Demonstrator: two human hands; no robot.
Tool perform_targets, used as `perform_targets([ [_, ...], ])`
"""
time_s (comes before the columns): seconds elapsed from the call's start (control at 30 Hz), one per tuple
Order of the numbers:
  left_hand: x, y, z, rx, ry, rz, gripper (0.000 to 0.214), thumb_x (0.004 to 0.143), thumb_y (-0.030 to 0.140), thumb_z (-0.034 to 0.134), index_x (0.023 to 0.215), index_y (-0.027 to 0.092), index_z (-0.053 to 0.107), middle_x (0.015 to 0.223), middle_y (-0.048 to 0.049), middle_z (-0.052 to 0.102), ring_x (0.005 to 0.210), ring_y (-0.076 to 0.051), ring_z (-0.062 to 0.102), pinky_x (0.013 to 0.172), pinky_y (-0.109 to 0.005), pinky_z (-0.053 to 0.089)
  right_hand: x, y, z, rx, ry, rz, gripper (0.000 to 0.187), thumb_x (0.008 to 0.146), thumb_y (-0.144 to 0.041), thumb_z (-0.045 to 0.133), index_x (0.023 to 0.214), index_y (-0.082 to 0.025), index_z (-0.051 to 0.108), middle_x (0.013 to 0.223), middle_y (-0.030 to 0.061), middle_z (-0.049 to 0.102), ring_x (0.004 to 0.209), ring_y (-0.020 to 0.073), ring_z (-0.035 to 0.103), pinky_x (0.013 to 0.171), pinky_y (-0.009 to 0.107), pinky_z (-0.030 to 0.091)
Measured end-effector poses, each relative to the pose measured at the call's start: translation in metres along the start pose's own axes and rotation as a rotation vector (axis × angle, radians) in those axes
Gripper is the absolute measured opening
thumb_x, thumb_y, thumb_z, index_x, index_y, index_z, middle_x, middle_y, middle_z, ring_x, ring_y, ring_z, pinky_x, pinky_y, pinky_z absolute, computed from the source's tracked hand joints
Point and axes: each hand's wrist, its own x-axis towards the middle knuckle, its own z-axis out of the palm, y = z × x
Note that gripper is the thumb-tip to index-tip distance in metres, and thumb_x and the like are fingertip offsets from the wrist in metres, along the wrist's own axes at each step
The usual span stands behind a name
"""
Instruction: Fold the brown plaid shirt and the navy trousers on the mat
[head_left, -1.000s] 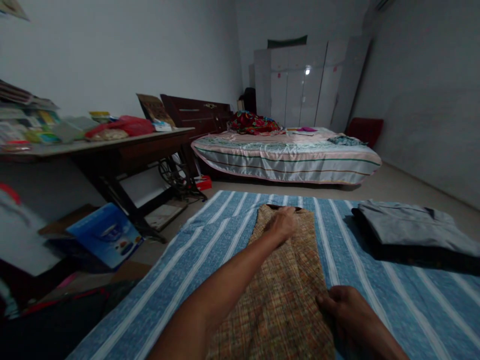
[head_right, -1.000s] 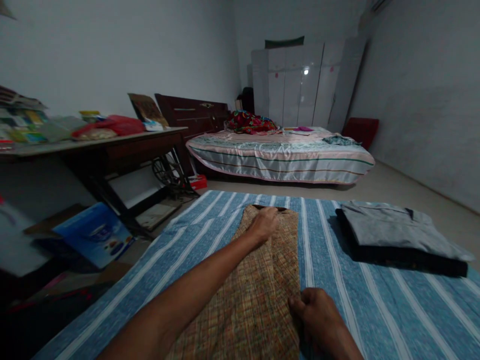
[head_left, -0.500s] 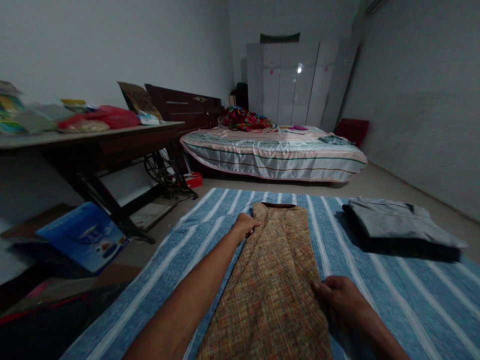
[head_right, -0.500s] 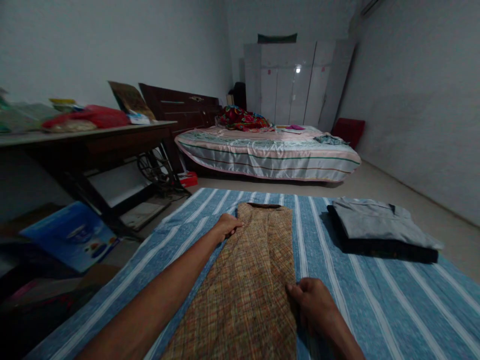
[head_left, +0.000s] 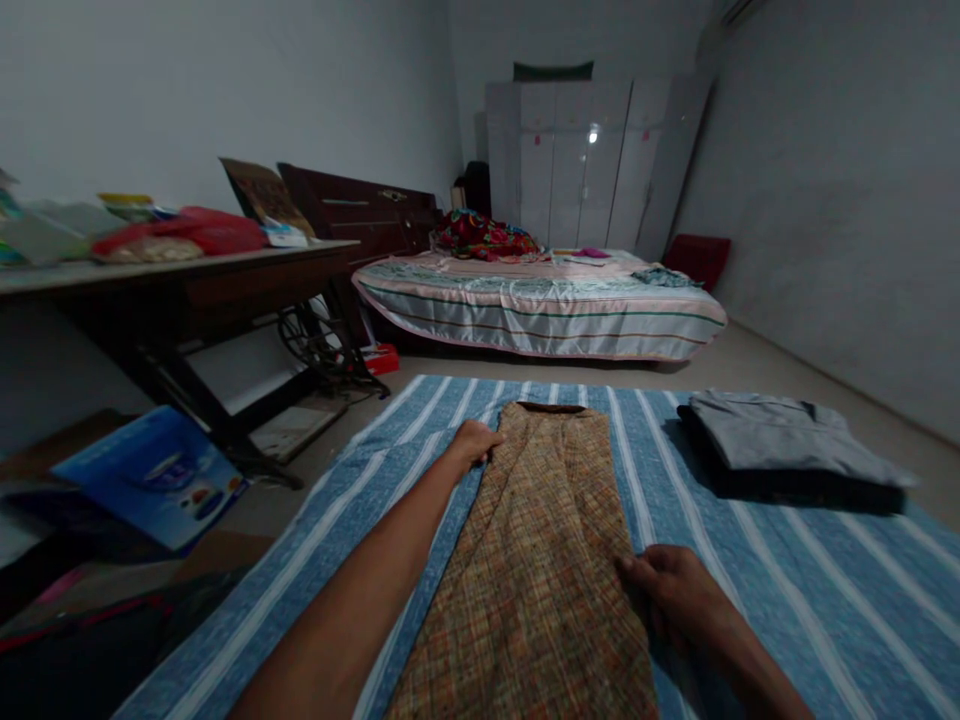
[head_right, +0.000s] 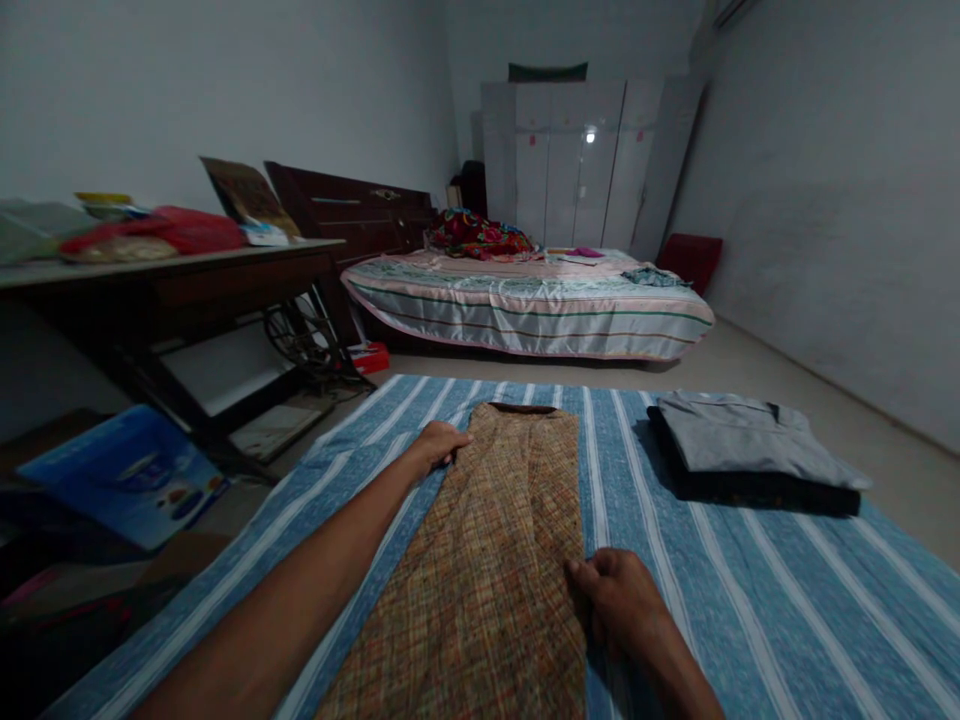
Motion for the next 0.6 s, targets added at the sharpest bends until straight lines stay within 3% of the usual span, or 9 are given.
perform_targets([
  [0.13, -0.005, 0.001, -0.007, -0.021, -0.074, 0.006, 0.031, 0.076, 0.031, 0.07, 0.058, 0.013, 0.052, 0.039, 0.0082, 0.042, 0.033, -0.005, 0.036, 0.038, -0.02, 0.028, 0.011, -0.015, -0.009, -0.26, 0.162, -0.055, 0.032, 0.091, -0.036, 0.045, 0.072, -0.015, 0.059, 0.059, 0.0065, 0.063, 0.049, 0.0165, 0.06, 0.042, 0.022, 0.038],
  [0.2, -0.007, 0.001, -0.007, -0.019, -0.082, 0.02, 0.032, 0.075, 0.027, 0.071, 0.055, 0.013, 0.05, 0.035, 0.0095, 0.037, 0.031, -0.004, 0.032, 0.037, -0.02, 0.024, 0.019, -0.034, -0.017, -0.477, 0.28, -0.063, 0.031, 0.09, -0.041, 0.049, 0.08, -0.016, 0.065, 0.077, 0.0094, 0.068, 0.076, 0.0221, 0.066, 0.058, 0.025, 0.045],
  [0.27, -0.008, 0.001, -0.006, -0.013, -0.073, 0.032, 0.031, 0.081, 0.027, 0.066, 0.058, 0.014, 0.051, 0.039, 0.0105, 0.038, 0.032, -0.004, 0.032, 0.037, -0.018, 0.025, 0.029, -0.056, -0.021, -0.571, 0.349, -0.037, 0.035, 0.089, -0.045, 0.049, 0.087, -0.015, 0.067, 0.091, 0.0136, 0.068, 0.093, 0.0279, 0.064, 0.069, 0.031, 0.048],
  [0.4, -0.008, 0.0, -0.002, 0.005, -0.033, 0.04, 0.03, 0.088, 0.031, 0.058, 0.065, 0.013, 0.052, 0.048, 0.0101, 0.042, 0.037, -0.003, 0.034, 0.039, -0.017, 0.03, 0.047, -0.085, -0.013, -0.613, 0.399, -0.007, 0.039, 0.089, -0.044, 0.048, 0.098, -0.011, 0.066, 0.105, 0.0187, 0.065, 0.101, 0.031, 0.061, 0.078, 0.036, 0.048],
  [0.6, -0.009, 0.0, 0.001, 0.04, 0.008, 0.058, 0.024, 0.086, 0.027, 0.061, 0.068, 0.012, 0.054, 0.051, 0.0088, 0.044, 0.04, -0.003, 0.037, 0.04, -0.017, 0.031, 0.059, -0.092, 0.006, -0.609, 0.473, 0.043, 0.038, 0.093, -0.036, 0.041, 0.105, -0.01, 0.066, 0.109, 0.0201, 0.064, 0.1, 0.0299, 0.062, 0.078, 0.036, 0.05],
])
